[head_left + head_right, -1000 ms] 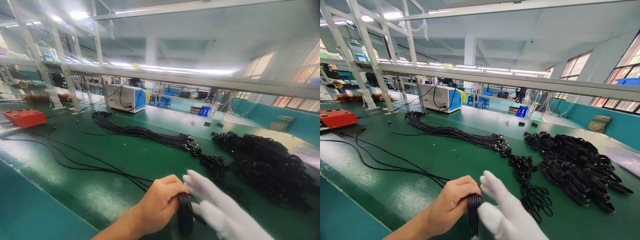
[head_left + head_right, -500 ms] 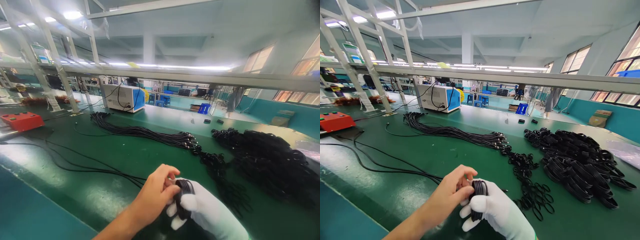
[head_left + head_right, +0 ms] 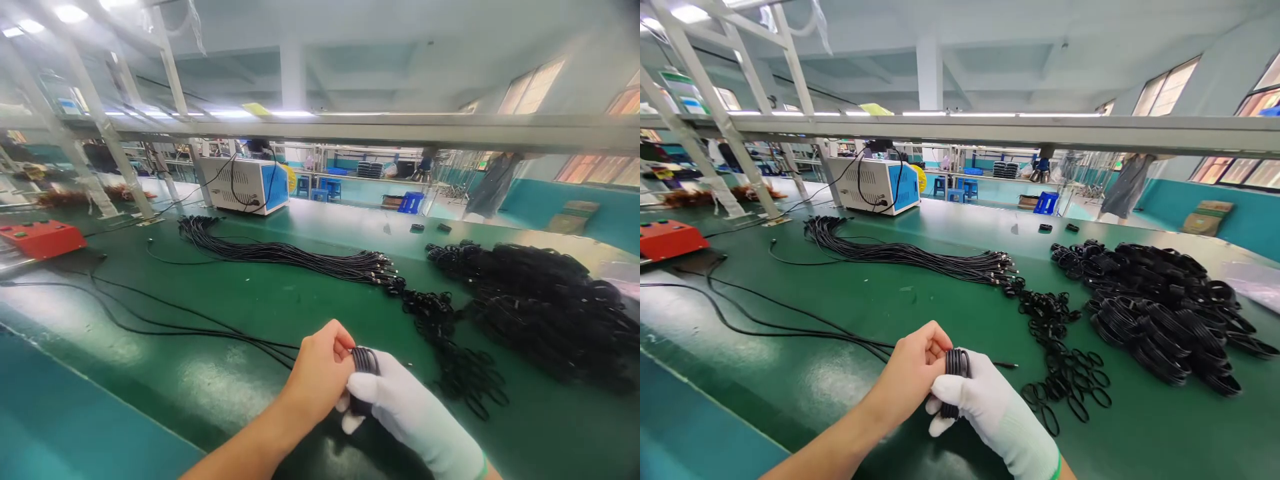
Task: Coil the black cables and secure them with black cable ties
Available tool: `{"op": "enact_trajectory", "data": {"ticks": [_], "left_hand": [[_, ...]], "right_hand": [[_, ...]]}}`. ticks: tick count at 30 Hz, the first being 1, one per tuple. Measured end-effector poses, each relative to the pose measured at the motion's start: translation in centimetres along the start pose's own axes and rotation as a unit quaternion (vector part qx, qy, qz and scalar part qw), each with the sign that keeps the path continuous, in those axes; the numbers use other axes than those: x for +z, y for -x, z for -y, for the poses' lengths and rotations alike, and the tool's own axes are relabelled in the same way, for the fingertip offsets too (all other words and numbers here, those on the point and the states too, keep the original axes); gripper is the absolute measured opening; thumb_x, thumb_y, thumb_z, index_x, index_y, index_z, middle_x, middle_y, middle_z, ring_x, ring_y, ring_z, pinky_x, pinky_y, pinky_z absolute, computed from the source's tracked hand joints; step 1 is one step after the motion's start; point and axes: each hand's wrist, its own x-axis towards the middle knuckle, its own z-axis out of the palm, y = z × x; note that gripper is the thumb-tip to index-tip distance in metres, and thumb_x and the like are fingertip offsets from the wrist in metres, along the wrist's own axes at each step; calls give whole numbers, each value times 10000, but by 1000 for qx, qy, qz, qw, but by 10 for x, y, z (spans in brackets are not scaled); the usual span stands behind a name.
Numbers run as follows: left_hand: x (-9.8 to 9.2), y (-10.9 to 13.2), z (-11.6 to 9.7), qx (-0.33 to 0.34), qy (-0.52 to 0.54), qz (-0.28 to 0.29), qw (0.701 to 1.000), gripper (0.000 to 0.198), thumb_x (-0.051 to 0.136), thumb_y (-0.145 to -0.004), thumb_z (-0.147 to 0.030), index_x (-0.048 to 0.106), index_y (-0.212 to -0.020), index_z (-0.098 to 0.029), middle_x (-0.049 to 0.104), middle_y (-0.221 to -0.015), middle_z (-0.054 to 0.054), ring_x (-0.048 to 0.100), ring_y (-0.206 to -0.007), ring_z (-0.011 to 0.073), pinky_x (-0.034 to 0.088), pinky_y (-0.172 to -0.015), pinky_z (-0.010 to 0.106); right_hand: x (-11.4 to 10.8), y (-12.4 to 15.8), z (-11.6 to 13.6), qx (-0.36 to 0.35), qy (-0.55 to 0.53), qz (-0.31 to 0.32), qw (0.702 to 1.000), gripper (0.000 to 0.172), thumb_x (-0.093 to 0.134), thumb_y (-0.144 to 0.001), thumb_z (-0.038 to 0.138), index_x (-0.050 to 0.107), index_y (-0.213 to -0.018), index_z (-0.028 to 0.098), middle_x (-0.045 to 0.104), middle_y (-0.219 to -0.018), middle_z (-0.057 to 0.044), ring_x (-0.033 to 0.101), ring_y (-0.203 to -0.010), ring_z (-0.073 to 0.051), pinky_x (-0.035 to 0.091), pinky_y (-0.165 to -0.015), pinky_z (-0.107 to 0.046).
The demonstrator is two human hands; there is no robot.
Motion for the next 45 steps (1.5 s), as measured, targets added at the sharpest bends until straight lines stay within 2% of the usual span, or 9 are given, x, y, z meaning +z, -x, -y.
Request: {"op": "enact_trajectory", "data": {"ticks": [7, 13, 17, 22, 26, 31, 34, 38, 45], "left_hand": [[-1, -12, 6, 8, -22, 24, 999, 54, 542, -710, -208, 499, -680, -197, 542, -571, -49, 469, -536, 108, 339, -477, 196], [-17, -30, -15, 88, -97, 78, 988, 126, 548, -777, -307, 555, -720, -196, 533, -639, -45, 473, -610, 120, 356, -562, 214], [22, -39, -17, 165, -186, 156, 956, 109, 520, -801, -246, 575, -714, -210, 578, -695, -36, 508, -654, 129, 348, -592, 224], [86, -41, -3, 290, -266, 247, 886, 84, 549, -746, -157, 596, -767, -223, 597, -789, -9, 537, -746, 169, 353, -650, 260], [106, -44, 4, 291, -251, 250, 889, 76, 531, -729, -137, 544, -683, -196, 571, -757, 13, 514, -743, 192, 356, -708, 307], [73, -54, -4, 225, -178, 192, 939, 125, 378, -841, -211, 470, -758, -196, 523, -754, 9, 480, -708, 159, 367, -655, 272], [44, -54, -11, 110, 24, 217, 970, 176, 362, -861, -300, 416, -736, -189, 425, -640, -27, 398, -561, 109, 337, -540, 225], [28, -44, -11, -26, 312, 187, 931, 199, 545, -766, -340, 453, -745, -165, 446, -665, -26, 380, -541, 81, 313, -513, 207], [26, -33, 8, 40, 141, 66, 987, 272, 514, -801, -397, 442, -645, -187, 429, -550, -47, 360, -513, 99, 289, -492, 216]], "right_hand": [[1, 1, 4, 20, 80, -31, 996, 144, 602, -714, 248, 579, -721, 106, 560, -560, -15, 503, -428, -85, 379, -375, -164], [-35, 21, 48, -112, -132, -202, 964, 343, 694, -698, 295, 586, -985, 142, 642, -744, -58, 625, -630, -162, 508, -519, -262], [-62, 38, 74, -210, -156, -376, 889, 367, 731, -678, 342, 610, -943, 119, 673, -874, -112, 668, -813, -238, 563, -688, -342], [-67, 39, 71, -207, -138, -390, 887, 388, 730, -687, 361, 593, -969, 132, 677, -881, -109, 674, -820, -255, 569, -689, -361], [-65, 35, 64, -204, -119, -383, 893, 366, 694, -738, 346, 569, -1013, 140, 665, -905, -102, 664, -869, -266, 569, -710, -384], [-67, 35, 62, -202, -81, -382, 898, 375, 675, -755, 341, 536, -1048, 153, 648, -926, -85, 657, -805, -211, 563, -633, -321], [-62, 32, 57, -204, -55, -376, 902, 378, 689, -735, 338, 533, -1023, 149, 640, -837, -54, 603, -612, -124, 488, -472, -218], [-45, 12, 41, -150, -21, -338, 929, 450, 745, -644, 282, 522, -1001, 124, 612, -679, -12, 529, -468, -103, 422, -369, -207], [-14, -13, 15, -113, -36, -311, 943, 377, 684, -623, 296, 482, -912, 162, 483, -507, 73, 423, -376, -74, 311, -328, -177]]}}
